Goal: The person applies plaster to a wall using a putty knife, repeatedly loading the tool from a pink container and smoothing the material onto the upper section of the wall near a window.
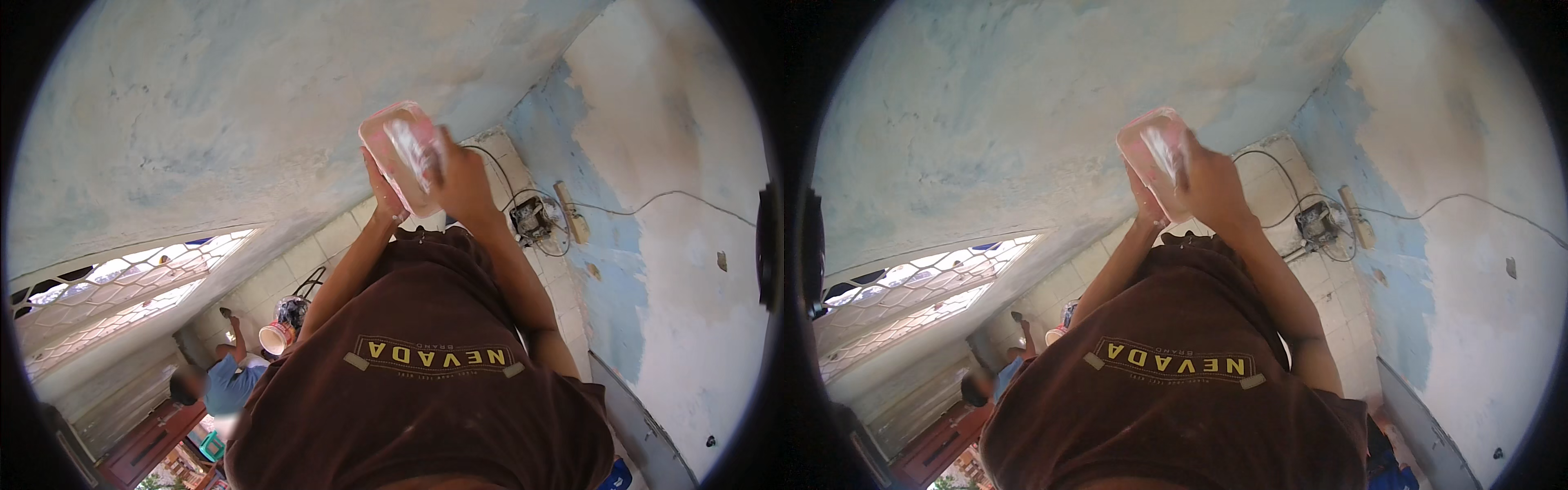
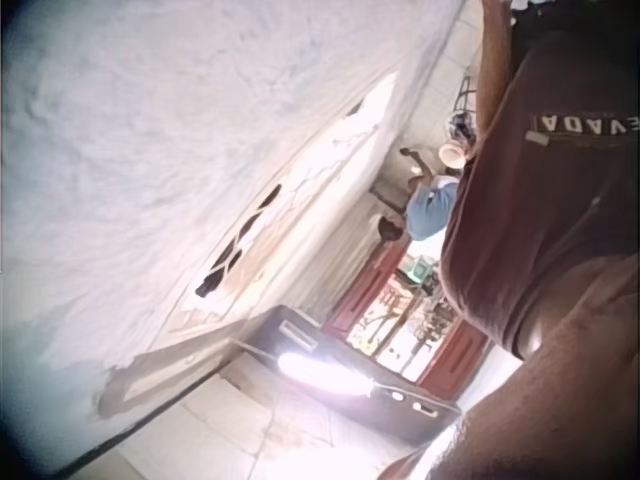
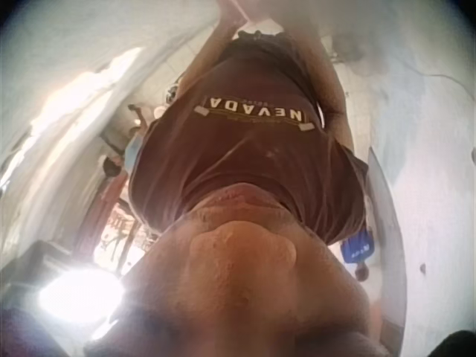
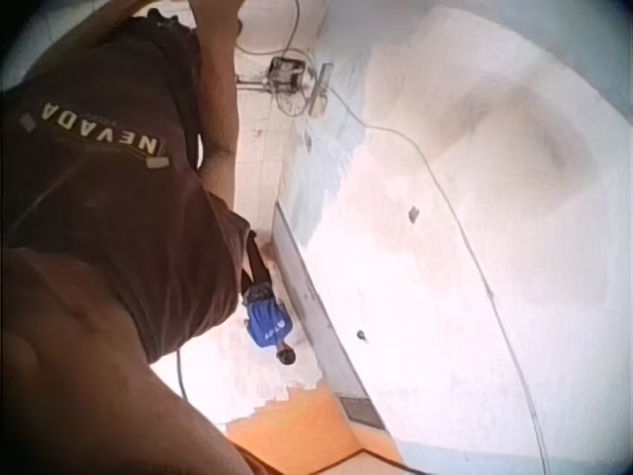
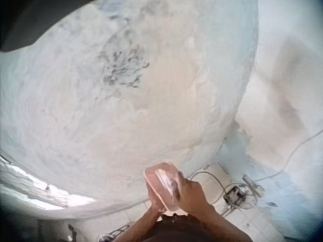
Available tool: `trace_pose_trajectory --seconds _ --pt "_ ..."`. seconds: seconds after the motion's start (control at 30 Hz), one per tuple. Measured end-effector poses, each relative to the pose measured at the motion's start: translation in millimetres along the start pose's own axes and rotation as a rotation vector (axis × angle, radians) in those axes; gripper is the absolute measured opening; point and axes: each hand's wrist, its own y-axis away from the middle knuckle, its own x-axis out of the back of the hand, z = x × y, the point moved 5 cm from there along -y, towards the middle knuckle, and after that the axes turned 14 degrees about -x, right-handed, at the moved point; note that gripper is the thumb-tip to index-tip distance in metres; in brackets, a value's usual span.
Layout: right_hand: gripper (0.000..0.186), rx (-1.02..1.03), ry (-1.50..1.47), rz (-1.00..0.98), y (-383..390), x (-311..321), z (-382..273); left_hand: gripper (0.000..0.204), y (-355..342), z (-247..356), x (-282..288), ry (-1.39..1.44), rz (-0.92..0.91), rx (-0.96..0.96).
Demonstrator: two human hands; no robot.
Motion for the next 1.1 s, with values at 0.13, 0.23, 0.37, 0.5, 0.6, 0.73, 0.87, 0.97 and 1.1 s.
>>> trace_pose_trajectory --seconds 0.13,0.23,0.37,0.5,0.6,0.73,0.87,0.97,1.1 --pt "0.034 -0.033 0.098 0.005 4 2 4 0.086 0 -4 4 0.115 -0.052 -0.003" --pt "0.054 -0.082 -0.005 0.089 5 23 6 0.078 4 -4 -28 0.094 0.012 -0.018" --pt "0.045 0.010 0.142 0.069 15 -12 17 0.082 4 -12 -8 -0.028 0.100 -0.001" --pt "0.036 -0.127 -0.106 0.085 9 8 57 0.085 0 -17 2 0.010 0.031 0.006" --pt "0.032 -0.397 -0.618 0.076 16 32 87 0.084 0 -20 1 0.070 0.040 0.074" --pt "0.030 -0.597 -1.322 -0.029 34 14 137 0.083 -1 -27 9 0.008 0.036 0.112" --pt "0.027 -0.686 -1.495 0.009 41 8 172 0.079 4 -38 32 0.035 0.097 0.167" --pt "0.027 -0.802 -1.430 0.128 37 5 228 0.074 13 -44 40 0.080 0.182 0.187" --pt "0.025 -0.670 -1.168 0.361 -30 -6 286 0.074 20 -32 53 -0.001 0.260 0.134"
